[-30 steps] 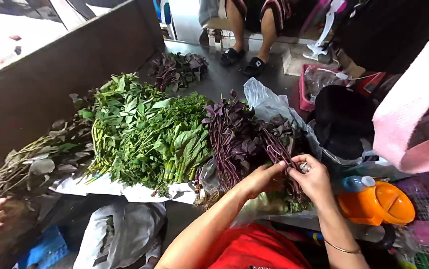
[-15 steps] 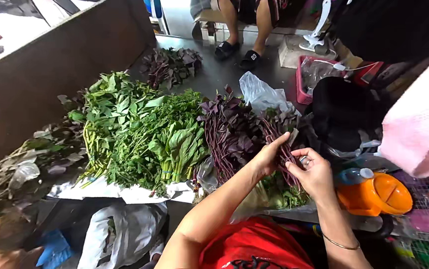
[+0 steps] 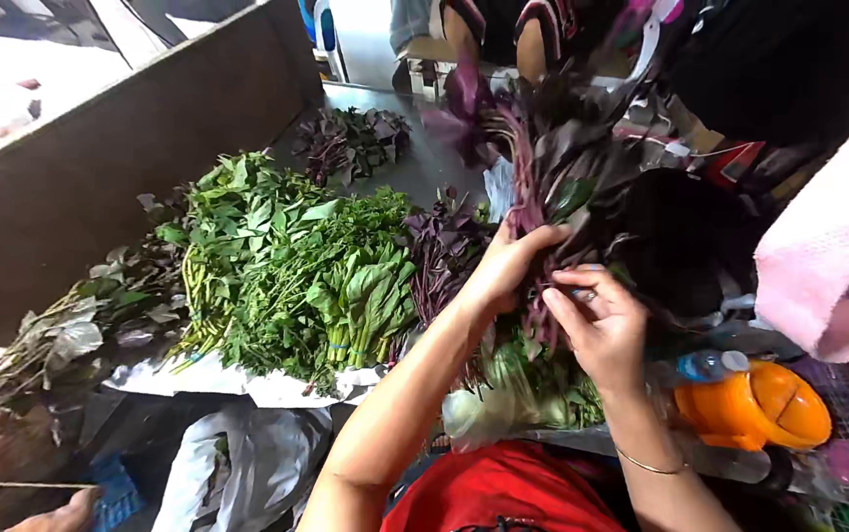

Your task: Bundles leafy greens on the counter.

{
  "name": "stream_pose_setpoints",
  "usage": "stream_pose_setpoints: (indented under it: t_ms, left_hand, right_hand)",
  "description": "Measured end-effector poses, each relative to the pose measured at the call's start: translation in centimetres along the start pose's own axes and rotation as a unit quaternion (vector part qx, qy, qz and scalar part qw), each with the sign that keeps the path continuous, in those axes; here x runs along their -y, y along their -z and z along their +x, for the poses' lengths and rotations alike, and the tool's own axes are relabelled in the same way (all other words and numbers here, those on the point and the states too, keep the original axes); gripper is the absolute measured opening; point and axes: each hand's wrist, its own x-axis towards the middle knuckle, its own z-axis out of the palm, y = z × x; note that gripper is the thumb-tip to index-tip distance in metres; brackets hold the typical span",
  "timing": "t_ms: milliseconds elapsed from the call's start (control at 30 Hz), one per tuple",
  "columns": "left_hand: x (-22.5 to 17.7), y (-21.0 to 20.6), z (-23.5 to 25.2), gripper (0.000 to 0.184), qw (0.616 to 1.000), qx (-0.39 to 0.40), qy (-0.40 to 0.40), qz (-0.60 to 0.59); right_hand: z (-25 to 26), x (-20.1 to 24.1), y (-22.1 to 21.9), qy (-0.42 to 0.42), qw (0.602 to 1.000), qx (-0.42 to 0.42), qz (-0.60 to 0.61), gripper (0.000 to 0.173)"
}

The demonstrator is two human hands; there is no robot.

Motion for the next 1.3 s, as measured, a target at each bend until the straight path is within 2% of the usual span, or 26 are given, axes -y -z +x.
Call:
stream_pose_setpoints:
  t_ms: [100, 167, 267, 367, 433, 500, 567, 633, 700, 733, 867, 933, 1033, 1133, 1200, 1300]
  left_hand:
    - [4.2, 5.2, 1.0, 0.047, 0.992, -0.073, 0.068, 0.074]
    - [7.3, 7.8, 1.6, 0.052, 0.983, -0.128, 0.108, 0.07]
    - [9.4, 9.4, 1.3, 0.054, 0.975, -0.167, 0.139, 0.042]
    - [9.2, 9.5, 0.9, 0.062, 0.979, -0.138, 0.137, 0.055]
    - [9.2, 9.5, 0.8, 0.074, 0.982, -0.107, 0.136, 0.079]
    - [9.3, 9.6, 0.9, 0.081, 0.982, -0.085, 0.138, 0.101]
    - [9.2, 9.3, 0.9, 0.079, 0.979, -0.078, 0.142, 0.125]
    - [9.1, 8.8, 0.9, 0.077, 0.974, -0.077, 0.147, 0.157]
    - [9.2, 8.4, 1.1, 0.077, 0.971, -0.076, 0.147, 0.172]
    - [8.9, 8.1, 1.2, 0.077, 0.971, -0.074, 0.149, 0.174]
    - [7.6, 7.5, 1.5, 0.075, 0.968, -0.101, 0.173, 0.153]
    - [7.1, 7.6, 1.6, 0.071, 0.967, -0.116, 0.182, 0.135]
    - [6.6, 8.2, 1.5, 0.058, 0.971, -0.136, 0.163, 0.108]
    - [6.6, 9.1, 2.1, 0.04, 0.979, -0.147, 0.138, 0.045]
    - [6.5, 9.4, 2.3, 0.036, 0.98, -0.146, 0.134, 0.013]
    - [5.2, 9.0, 1.9, 0.036, 0.982, -0.147, 0.122, 0.011]
  right_hand:
    - [-1.1, -4.2, -1.8, -0.119, 0.989, 0.088, -0.002, 0.014]
    - [-2.1, -6.6, -2.8, -0.19, 0.969, 0.156, -0.022, 0.018]
    - [-2.6, -8.3, -3.3, -0.216, 0.951, 0.221, -0.023, 0.018]
    - [-2.6, -8.5, -2.8, -0.145, 0.954, 0.246, -0.092, 0.018]
    - [-2.3, -8.0, -2.3, -0.094, 0.938, 0.275, -0.186, 0.022]
    - [-1.8, -7.3, -1.7, -0.07, 0.922, 0.302, -0.232, 0.024]
    - [-1.2, -6.6, -0.9, -0.072, 0.933, 0.303, -0.179, 0.022]
    - [-0.8, -6.1, -0.6, -0.088, 0.946, 0.305, -0.06, 0.018]
    - [-0.9, -5.1, -1.0, -0.106, 0.939, 0.327, 0.034, 0.016]
    - [-1.2, -4.3, -1.5, -0.106, 0.933, 0.343, 0.031, 0.016]
    - [-4.8, -1.5, -2.4, -0.015, 0.905, 0.394, -0.16, 0.019]
    - [-7.2, -2.0, -1.7, 0.051, 0.896, 0.374, -0.233, 0.019]
    - [-10.1, -5.0, 0.5, 0.07, 0.893, 0.341, -0.285, 0.021]
    - [-12.2, -7.3, 2.5, 0.0, 0.903, 0.329, -0.276, 0.022]
    - [-12.2, -7.4, 3.2, -0.104, 0.917, 0.316, -0.222, 0.023]
    - [-10.3, -6.2, 3.9, -0.276, 0.907, 0.289, -0.128, 0.023]
